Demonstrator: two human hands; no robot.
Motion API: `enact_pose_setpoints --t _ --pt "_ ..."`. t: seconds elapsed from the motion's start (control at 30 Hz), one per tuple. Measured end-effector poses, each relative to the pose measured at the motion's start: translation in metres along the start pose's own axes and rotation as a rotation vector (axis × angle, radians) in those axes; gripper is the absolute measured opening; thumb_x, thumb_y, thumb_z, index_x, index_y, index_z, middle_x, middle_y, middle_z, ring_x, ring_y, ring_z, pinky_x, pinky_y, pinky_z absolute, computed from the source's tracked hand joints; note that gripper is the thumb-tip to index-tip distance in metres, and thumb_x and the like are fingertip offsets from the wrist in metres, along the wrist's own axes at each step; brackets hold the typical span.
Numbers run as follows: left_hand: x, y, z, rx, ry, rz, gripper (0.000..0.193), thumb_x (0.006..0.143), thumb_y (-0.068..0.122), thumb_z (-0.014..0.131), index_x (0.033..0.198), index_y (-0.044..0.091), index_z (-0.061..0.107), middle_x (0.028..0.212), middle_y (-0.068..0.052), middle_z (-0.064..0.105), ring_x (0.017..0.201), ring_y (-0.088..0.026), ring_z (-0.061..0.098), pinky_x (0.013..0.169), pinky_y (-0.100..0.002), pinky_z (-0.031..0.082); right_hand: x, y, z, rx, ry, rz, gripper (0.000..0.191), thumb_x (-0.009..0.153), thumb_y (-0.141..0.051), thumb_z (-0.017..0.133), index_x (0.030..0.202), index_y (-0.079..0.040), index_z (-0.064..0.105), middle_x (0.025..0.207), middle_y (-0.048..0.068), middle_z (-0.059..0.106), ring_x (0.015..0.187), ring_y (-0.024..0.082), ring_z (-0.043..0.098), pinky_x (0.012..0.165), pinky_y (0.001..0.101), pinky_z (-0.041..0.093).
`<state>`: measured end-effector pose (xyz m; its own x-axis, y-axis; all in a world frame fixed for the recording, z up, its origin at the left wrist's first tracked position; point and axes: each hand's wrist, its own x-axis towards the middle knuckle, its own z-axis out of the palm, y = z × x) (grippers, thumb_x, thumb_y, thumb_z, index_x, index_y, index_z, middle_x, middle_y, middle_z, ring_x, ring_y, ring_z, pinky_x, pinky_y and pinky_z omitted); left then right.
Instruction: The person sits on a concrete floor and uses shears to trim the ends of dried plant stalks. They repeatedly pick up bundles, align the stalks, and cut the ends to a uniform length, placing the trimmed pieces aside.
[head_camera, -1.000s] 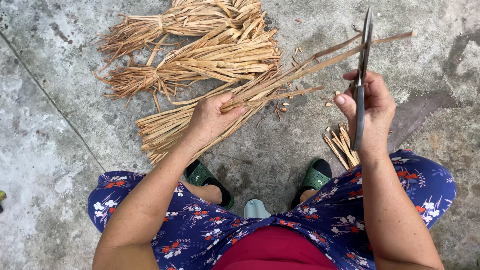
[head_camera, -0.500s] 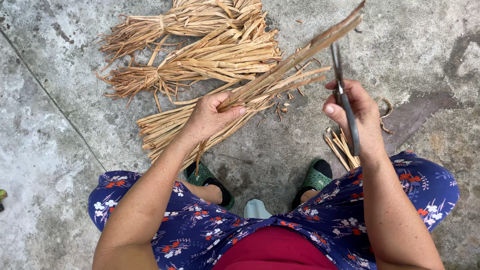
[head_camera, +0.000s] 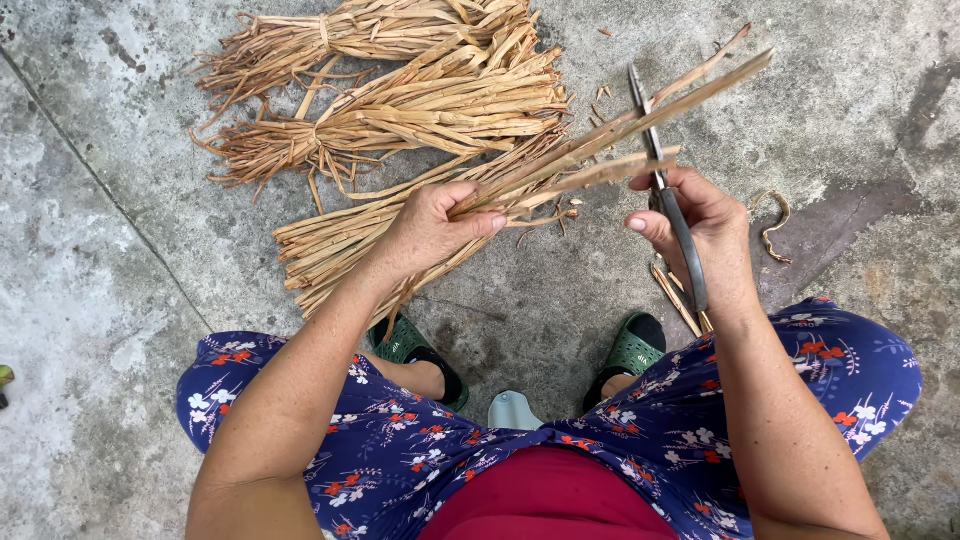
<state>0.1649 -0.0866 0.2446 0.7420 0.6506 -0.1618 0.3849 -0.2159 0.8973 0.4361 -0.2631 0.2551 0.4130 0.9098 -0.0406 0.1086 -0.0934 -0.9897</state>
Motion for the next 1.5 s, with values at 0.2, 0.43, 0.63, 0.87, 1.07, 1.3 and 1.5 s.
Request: enact_pose_setpoints --t 0.2,0.43,0.63,0.87,1.07,1.3,1.5 --pt "0.002 -0.002 -0.001 -0.027 -0.008 0.047 0.028 0.091 0.030 0.078 0.107 0.007 0.076 0.074 0.008 0.063 0.068 -0.001 0.053 0.060 -0.023 0.047 0.000 -0.007 0.007 0.058 0.056 0.036 0.031 0.088 -0.020 0.082 0.113 -0.005 0.071 0.071 -0.006 0.060 0.054 0.003 0.049 0.045 0.0207 0.036" --pt "0.003 -0.004 -0.007 -0.305 0.064 -0.125 0.030 0.095 0.035 0.075 0.110 0.009 0.074 0.069 0.009 0.054 0.058 -0.002 0.045 0.051 -0.021 0.040 0.004 -0.005 -0.002 0.192 0.129 -0.059 0.027 0.103 -0.022 0.075 0.118 -0.003 0.064 0.072 0.000 0.056 0.055 0.007 0.050 0.048 0.0218 0.038" --pt "0.004 0.005 -0.004 -0.571 0.060 -0.097 0.039 0.090 0.027 0.077 0.122 0.008 0.065 0.081 0.009 0.059 0.056 -0.001 0.045 0.047 -0.019 0.040 0.000 0.001 0.019 0.130 0.019 0.077 0.049 0.099 -0.032 0.071 0.136 -0.007 0.049 0.095 0.008 0.070 0.087 0.013 0.069 0.075 0.0284 0.056" --pt "0.026 0.017 0.033 -0.772 0.101 0.117 0.036 0.105 0.033 0.070 0.124 0.003 0.063 0.083 0.004 0.052 0.062 -0.003 0.044 0.053 -0.020 0.039 0.001 0.018 0.067 0.339 -0.203 0.053 0.063 0.087 -0.017 0.083 0.137 -0.008 0.046 0.121 0.015 0.072 0.112 0.016 0.069 0.087 0.0309 0.054" --pt "0.052 0.040 0.063 -0.852 0.142 0.303 0.040 0.105 0.036 0.067 0.131 0.006 0.062 0.088 0.001 0.055 0.065 -0.005 0.045 0.055 -0.021 0.041 0.007 0.023 0.096 0.088 -0.245 -0.114 0.064 0.085 -0.007 0.088 0.138 -0.004 0.054 0.118 0.010 0.067 0.104 0.015 0.062 0.090 0.0318 0.052" --pt "0.063 0.061 0.036 0.115 0.758 0.793 0.053 0.104 0.047 0.061 0.133 0.004 0.052 0.119 -0.016 0.061 0.102 -0.026 0.065 0.079 -0.028 0.065 0.034 0.023 0.082 0.162 -0.042 -0.003 0.039 0.097 -0.012 0.076 0.130 -0.006 0.056 0.102 0.007 0.072 0.085 0.012 0.070 0.068 0.0226 0.053" --pt "0.028 0.031 0.060 -0.174 -0.307 0.041 0.050 0.102 0.050 0.059 0.117 0.006 0.077 0.100 -0.008 0.081 0.089 -0.016 0.078 0.081 -0.032 0.068 0.061 0.034 0.045 0.882 0.122 -0.063 0.029 0.101 -0.010 0.072 0.123 -0.008 0.054 0.105 0.013 0.072 0.074 0.011 0.062 0.069 0.0257 0.053"
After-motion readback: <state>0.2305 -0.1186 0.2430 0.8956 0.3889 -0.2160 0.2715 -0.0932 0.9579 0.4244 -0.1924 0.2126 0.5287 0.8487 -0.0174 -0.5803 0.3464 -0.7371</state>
